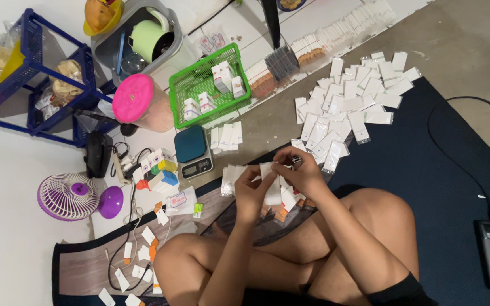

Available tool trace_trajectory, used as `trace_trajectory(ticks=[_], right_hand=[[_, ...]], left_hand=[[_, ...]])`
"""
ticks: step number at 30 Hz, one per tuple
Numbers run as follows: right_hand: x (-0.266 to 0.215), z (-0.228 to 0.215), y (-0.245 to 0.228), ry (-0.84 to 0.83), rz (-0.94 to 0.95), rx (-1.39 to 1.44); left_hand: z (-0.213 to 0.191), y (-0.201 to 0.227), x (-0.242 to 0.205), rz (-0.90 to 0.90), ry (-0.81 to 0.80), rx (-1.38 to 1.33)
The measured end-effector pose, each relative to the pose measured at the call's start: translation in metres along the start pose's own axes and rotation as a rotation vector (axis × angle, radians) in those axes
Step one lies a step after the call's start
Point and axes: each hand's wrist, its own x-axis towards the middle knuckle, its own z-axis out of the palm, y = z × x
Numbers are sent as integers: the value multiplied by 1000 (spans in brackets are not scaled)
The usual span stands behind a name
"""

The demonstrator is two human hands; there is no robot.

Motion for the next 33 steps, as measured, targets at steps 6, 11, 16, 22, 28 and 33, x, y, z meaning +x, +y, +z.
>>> trace_trajectory(ticks=[6,11,16,22,28,33], right_hand=[[-4,1,-2,16,-6,39],[5,-4,14,-4,-37,18],[5,0,3,11,-60,-18],[-9,4,-32,-123,-53,-82],[14,-6,4,173,98,127],[16,-16,8,458,-350,532]], left_hand=[[-8,-35,13,-55,123,-2],[7,4,-2,-96,191,-33],[2,-10,5,-70,224,-83],[19,44,-14,-4,101,94],[10,9,-4,-51,118,128],[15,-4,-9,13,190,311]])
